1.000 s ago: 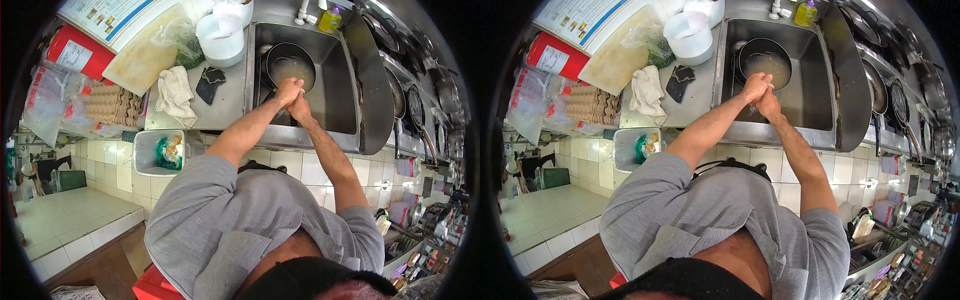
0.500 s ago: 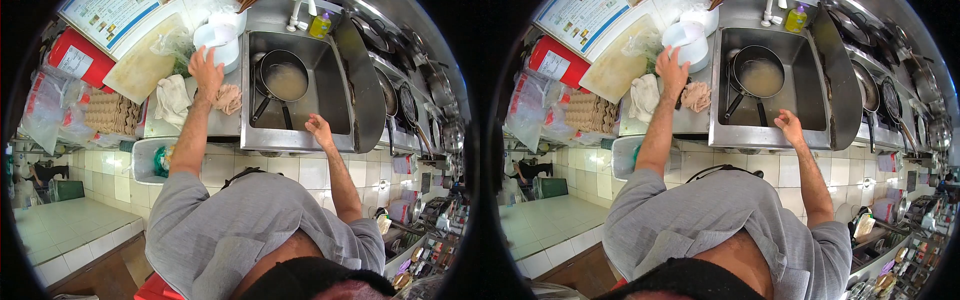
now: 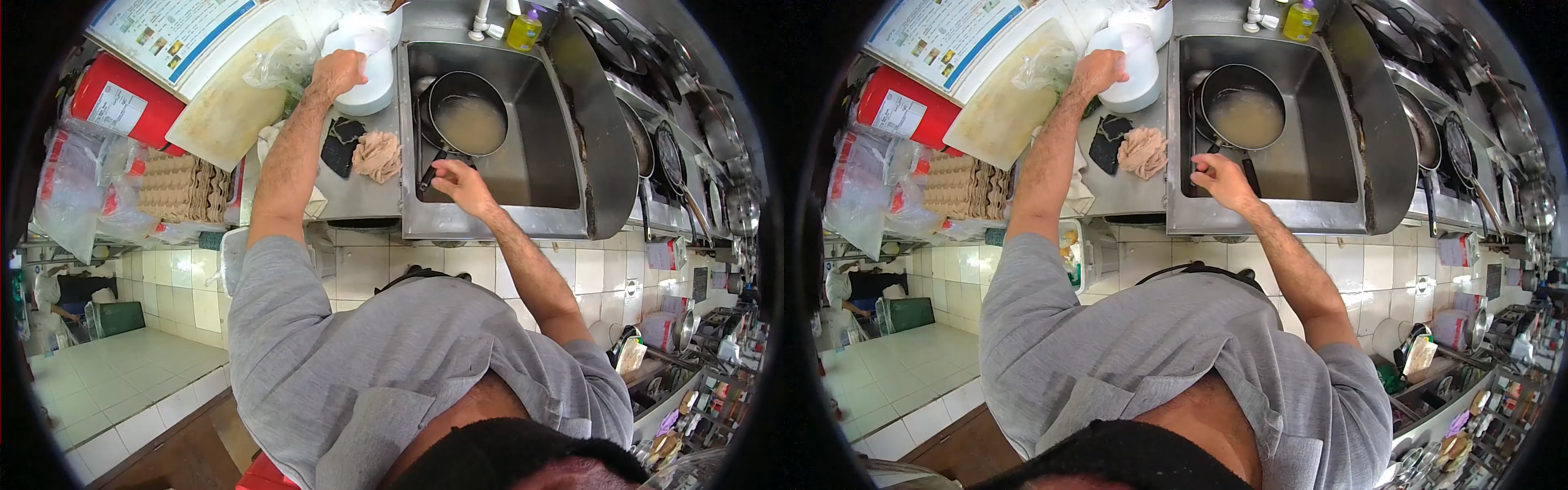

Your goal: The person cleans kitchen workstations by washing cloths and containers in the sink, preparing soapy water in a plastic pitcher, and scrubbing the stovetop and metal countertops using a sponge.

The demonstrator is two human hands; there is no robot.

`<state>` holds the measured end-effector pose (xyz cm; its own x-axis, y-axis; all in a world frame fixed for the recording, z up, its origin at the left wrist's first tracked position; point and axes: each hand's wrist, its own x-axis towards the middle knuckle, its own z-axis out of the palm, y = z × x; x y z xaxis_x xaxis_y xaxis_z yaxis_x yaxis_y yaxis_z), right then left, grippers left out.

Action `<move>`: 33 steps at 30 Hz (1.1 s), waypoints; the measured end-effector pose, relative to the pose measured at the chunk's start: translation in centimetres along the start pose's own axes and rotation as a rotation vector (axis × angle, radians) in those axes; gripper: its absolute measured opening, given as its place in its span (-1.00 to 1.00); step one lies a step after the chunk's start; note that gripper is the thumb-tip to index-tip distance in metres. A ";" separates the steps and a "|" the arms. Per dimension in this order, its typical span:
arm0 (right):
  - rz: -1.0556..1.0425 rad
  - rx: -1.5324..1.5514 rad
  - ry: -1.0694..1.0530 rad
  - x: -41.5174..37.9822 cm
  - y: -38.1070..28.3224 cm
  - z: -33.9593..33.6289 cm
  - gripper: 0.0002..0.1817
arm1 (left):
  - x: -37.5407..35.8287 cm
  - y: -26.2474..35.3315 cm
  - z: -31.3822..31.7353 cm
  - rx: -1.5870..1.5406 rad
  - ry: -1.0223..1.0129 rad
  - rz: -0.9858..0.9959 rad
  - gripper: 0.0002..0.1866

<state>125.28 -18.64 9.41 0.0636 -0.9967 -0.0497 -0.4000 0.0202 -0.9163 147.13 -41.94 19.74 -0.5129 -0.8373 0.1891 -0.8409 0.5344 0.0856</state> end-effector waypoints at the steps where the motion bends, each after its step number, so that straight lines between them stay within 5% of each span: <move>1: -0.009 0.010 -0.045 0.5 -0.3 0.8 -0.61 | -0.3 -0.3 -0.4 0.001 -0.004 -0.006 -0.71; 4: -0.031 0.060 -0.069 1.2 1.1 3.5 -0.66 | -0.2 -0.7 -0.7 0.055 -0.026 0.092 -0.73; 7: -0.302 -0.200 0.053 1.2 3.6 4.8 -0.69 | -0.1 -2.7 2.0 0.007 0.034 0.151 -0.71; 8: -0.115 -0.174 -0.074 1.0 2.6 4.2 -0.69 | -0.4 -2.6 2.1 -0.012 0.096 0.170 -0.71; 10: -0.085 -0.059 0.017 0.6 3.9 4.3 -0.65 | -0.2 -3.6 3.1 -0.080 0.249 0.247 -0.68; 15: 0.038 0.072 0.073 -0.8 3.8 1.3 -0.61 | -0.3 -0.9 -0.7 -0.243 0.103 0.134 -0.68; 25: 0.262 0.574 0.195 -2.8 3.3 -1.8 -0.63 | -0.4 6.1 -6.6 -0.164 0.022 0.282 -0.70; 27: 0.349 0.929 0.104 -2.8 2.2 -2.2 -0.55 | -1.5 8.4 -8.2 -0.153 0.072 0.402 -0.71; 28: 0.330 0.967 -0.004 -2.6 2.4 -2.3 -0.34 | -2.1 9.8 -9.3 -0.151 0.075 0.418 -0.71; 33: 0.352 1.420 0.013 -5.2 -3.1 -4.5 -0.16 | -5.1 17.3 -13.4 -0.395 0.059 0.628 -0.72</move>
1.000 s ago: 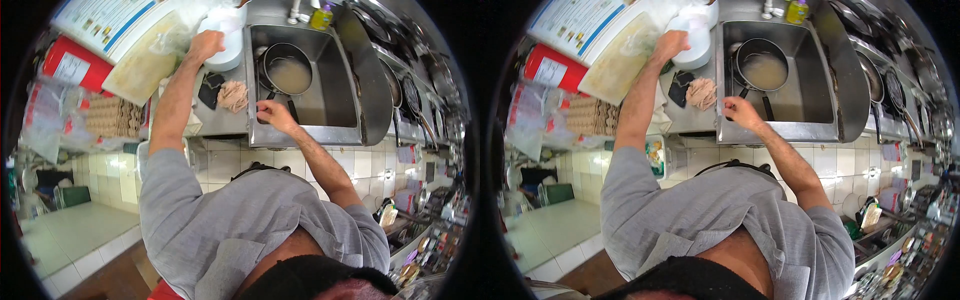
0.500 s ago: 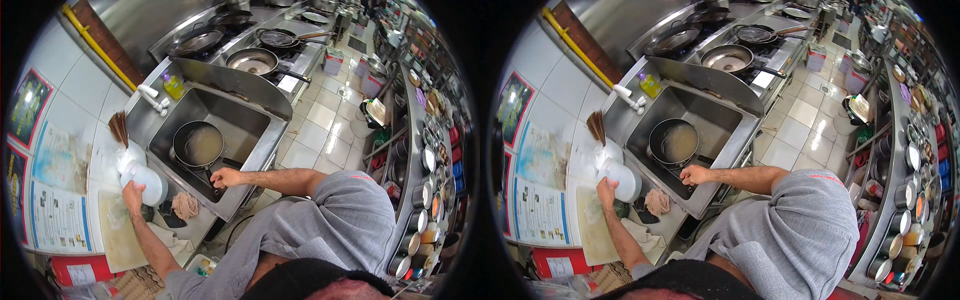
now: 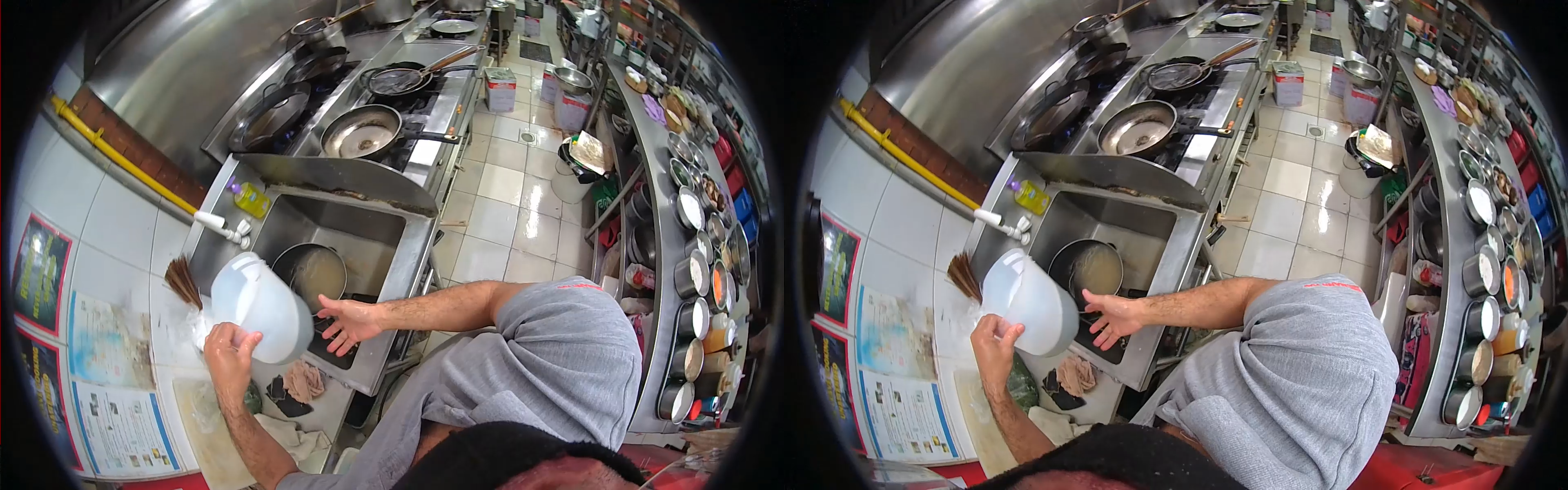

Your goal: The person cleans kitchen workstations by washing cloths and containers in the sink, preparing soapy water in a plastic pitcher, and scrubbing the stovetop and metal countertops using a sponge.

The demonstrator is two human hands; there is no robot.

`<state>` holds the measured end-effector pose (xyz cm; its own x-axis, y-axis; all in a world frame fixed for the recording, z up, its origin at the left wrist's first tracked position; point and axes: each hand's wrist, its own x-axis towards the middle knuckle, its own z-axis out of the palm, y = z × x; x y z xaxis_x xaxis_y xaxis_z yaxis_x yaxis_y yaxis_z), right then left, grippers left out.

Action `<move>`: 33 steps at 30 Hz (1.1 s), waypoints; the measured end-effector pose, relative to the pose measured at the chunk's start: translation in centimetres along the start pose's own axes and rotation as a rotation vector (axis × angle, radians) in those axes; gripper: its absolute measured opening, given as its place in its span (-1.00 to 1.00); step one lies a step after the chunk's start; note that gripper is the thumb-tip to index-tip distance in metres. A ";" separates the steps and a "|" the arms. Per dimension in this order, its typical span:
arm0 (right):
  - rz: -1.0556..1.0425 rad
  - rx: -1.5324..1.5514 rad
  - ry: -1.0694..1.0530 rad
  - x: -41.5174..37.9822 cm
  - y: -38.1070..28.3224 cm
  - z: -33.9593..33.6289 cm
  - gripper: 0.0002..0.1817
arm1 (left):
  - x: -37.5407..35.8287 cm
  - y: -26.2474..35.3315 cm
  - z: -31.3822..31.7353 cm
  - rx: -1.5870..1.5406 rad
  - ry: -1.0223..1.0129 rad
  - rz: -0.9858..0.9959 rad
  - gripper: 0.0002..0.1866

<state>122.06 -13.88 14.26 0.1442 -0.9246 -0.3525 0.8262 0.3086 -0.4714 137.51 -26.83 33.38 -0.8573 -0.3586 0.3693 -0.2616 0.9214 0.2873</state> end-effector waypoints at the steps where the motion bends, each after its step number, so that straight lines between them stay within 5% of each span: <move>1: -0.011 0.149 -0.041 -1.2 -0.6 0.6 -0.11 | 0.5 1.8 0.4 0.001 -0.002 0.014 -0.72; 10: -0.353 0.252 -0.015 -19.8 -6.4 -7.6 -0.14 | 8.1 18.2 8.3 -0.210 0.009 0.577 -0.73; 15: -0.474 0.260 0.044 -30.2 -10.0 -15.6 -0.19 | 13.8 28.1 16.1 -0.290 -0.024 0.653 -0.71; 22: -0.702 0.272 0.431 -43.3 -15.3 -25.3 -0.31 | 22.1 40.7 28.8 -0.478 -0.137 0.764 -0.78; 33: -0.790 0.567 0.758 -50.4 -25.5 -42.5 -0.32 | 36.4 53.0 47.0 -0.509 -0.294 0.956 -0.78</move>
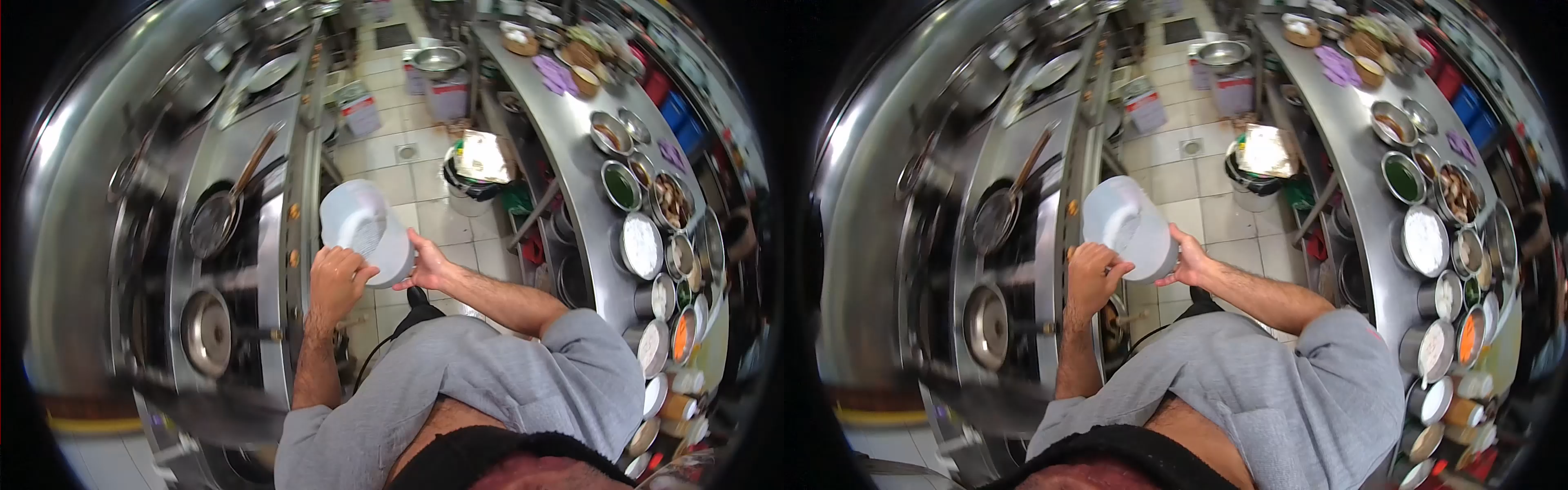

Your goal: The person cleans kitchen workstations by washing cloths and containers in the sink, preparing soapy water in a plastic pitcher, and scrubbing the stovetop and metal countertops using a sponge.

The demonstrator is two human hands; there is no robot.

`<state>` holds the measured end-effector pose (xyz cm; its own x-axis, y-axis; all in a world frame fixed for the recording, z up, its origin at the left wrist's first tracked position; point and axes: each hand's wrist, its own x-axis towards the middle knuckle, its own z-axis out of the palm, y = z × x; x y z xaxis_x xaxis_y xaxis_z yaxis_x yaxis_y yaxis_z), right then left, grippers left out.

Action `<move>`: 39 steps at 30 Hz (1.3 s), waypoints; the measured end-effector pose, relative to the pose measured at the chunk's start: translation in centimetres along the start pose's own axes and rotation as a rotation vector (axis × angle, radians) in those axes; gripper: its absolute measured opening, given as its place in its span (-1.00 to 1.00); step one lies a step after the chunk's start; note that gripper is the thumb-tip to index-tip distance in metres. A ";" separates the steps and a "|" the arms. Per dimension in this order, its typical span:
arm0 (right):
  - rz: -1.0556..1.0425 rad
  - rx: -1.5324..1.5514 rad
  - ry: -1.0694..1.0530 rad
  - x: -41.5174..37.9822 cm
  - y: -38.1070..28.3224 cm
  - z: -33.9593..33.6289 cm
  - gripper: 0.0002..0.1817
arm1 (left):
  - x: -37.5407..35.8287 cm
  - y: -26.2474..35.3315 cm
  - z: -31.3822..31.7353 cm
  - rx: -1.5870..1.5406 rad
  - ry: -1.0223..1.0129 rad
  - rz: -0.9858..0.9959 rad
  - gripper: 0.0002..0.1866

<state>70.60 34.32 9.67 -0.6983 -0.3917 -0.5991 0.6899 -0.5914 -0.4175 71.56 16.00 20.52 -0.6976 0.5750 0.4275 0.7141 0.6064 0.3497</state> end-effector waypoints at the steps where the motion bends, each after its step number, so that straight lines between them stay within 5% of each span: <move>1: 0.042 -0.006 -0.059 2.1 -1.0 -0.3 -0.31 | 1.4 -1.4 0.5 0.022 -0.005 -0.023 -0.78; 15: -0.005 -0.018 0.057 22.4 -23.0 1.8 -0.20 | 22.5 -21.2 7.9 0.104 -0.016 0.041 -0.77; 26: 0.240 -0.328 -0.159 38.7 -39.0 10.1 -0.26 | 34.1 -32.5 8.7 0.286 0.165 -0.404 -0.81; 34: 0.278 -0.523 -0.381 52.6 -41.2 19.5 -0.24 | 36.6 -42.4 7.3 0.483 0.445 -0.721 -0.82; 39: 0.306 -0.669 -0.217 58.4 -42.3 26.5 -0.33 | 37.1 -49.7 7.5 0.521 0.557 -0.870 -0.84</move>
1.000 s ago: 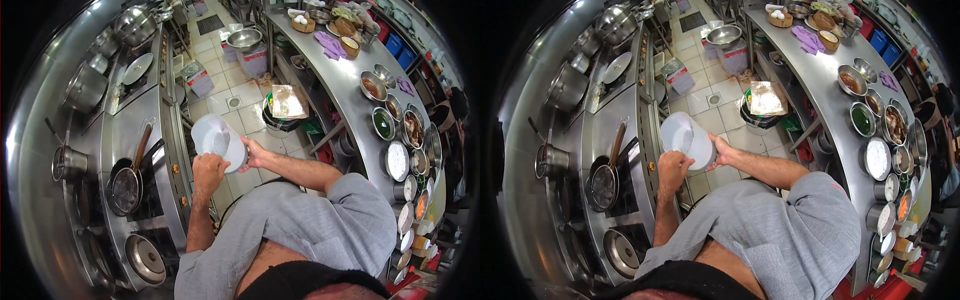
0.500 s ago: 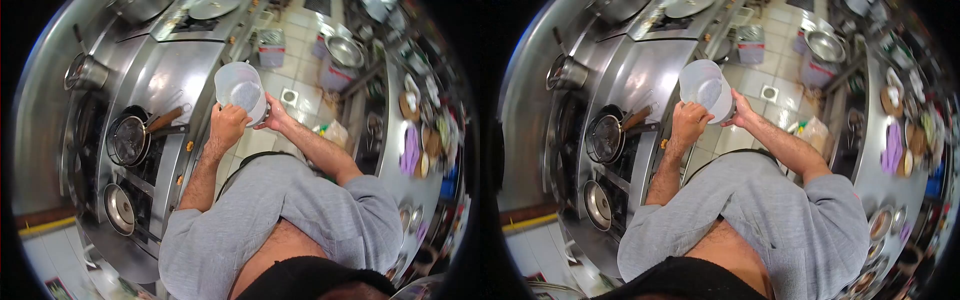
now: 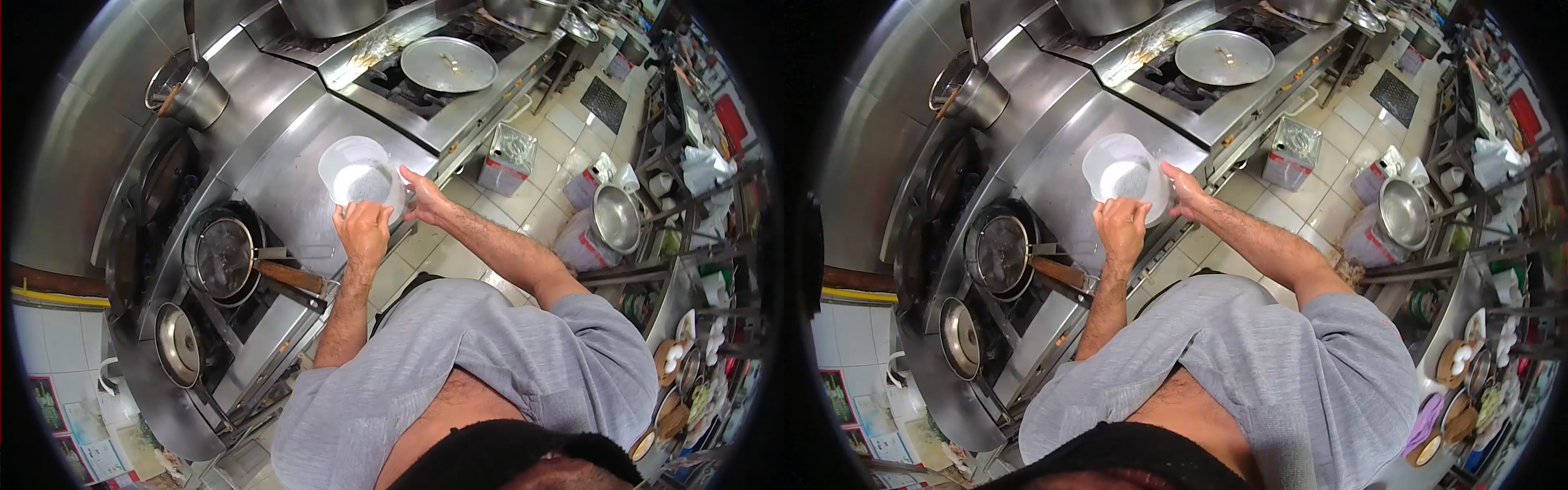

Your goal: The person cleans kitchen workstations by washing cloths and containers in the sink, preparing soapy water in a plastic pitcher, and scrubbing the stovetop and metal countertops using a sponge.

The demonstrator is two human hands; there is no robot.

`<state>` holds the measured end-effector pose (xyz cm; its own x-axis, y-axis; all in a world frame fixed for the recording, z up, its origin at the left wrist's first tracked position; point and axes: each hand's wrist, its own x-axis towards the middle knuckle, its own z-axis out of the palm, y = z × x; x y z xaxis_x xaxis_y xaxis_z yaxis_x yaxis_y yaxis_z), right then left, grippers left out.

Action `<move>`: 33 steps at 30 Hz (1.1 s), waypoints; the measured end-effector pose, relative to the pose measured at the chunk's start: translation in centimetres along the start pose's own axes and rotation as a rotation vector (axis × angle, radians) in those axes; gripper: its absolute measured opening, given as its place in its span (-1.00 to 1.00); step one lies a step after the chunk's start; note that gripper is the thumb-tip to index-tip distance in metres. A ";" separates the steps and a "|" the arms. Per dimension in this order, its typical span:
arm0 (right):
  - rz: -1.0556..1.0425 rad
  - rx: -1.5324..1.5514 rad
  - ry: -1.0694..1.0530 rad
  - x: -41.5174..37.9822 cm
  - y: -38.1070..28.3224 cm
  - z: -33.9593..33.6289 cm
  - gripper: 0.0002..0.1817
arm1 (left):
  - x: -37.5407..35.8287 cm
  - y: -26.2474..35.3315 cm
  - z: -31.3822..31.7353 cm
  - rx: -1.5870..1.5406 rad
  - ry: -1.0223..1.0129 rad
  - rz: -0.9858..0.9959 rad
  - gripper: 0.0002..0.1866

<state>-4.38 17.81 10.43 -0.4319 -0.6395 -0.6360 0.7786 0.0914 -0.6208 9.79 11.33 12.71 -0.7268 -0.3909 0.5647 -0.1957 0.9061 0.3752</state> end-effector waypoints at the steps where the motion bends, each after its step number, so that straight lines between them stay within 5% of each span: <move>1: -0.342 -0.215 0.034 2.1 -1.2 0.1 -0.38 | 1.0 -0.3 1.0 0.042 0.035 0.007 -0.85; 3: -1.089 -0.741 0.151 2.1 -4.9 1.8 -0.52 | 2.5 -0.7 2.3 0.049 0.055 -0.041 -0.85; 4: -1.077 -0.746 0.138 1.7 -7.1 3.0 -0.52 | 3.0 -0.9 2.9 0.057 0.064 -0.076 -0.85; 6: -1.274 -1.323 -0.658 3.3 -11.2 5.2 -0.51 | 4.2 -1.4 3.8 0.078 0.064 -0.094 -0.86; 7: -1.052 -1.550 -0.846 5.7 -11.7 5.9 -0.39 | 4.8 -1.7 4.3 0.090 0.068 -0.097 -0.86; 8: -1.057 -1.550 -0.865 6.3 -12.3 6.6 -0.39 | 5.5 -1.8 4.8 0.101 0.077 -0.107 -0.86; 10: -0.696 -2.396 -0.884 7.3 -13.5 7.7 -0.29 | 6.7 -1.9 5.6 0.082 0.117 -0.103 -0.87; 11: -0.458 -2.307 -1.153 12.0 -12.9 7.6 -0.24 | 7.1 -2.0 6.1 0.088 0.123 -0.109 -0.86; 16: -0.428 -2.459 -1.280 14.3 -15.4 8.0 -0.33 | 10.1 -1.6 8.8 0.157 0.143 -0.190 -0.84; 18: -0.298 -2.500 -1.530 15.3 -17.2 9.1 -0.27 | 11.3 -1.0 9.9 0.204 0.163 -0.231 -0.84; 19: -0.520 -2.535 -1.598 17.6 -16.3 8.4 -0.45 | 12.0 -0.7 10.6 0.228 0.172 -0.259 -0.84; 22: -0.779 -2.329 -1.415 19.1 -17.5 7.7 -0.61 | 13.8 -0.1 12.5 0.230 0.236 -0.335 -0.85; 29: -0.814 -1.951 -1.266 18.4 -21.8 7.9 -0.65 | 16.0 0.6 14.6 0.334 0.235 -0.478 -0.86; 33: -0.810 -1.982 -1.247 18.3 -22.4 8.9 -0.64 | 16.0 0.5 14.8 0.345 0.231 -0.507 -0.85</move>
<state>-25.69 -2.68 16.77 0.6033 -0.7741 -0.1917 -0.7491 -0.4676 -0.4691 -11.68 7.93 11.03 -0.3361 -0.7732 0.5378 -0.7051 0.5851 0.4006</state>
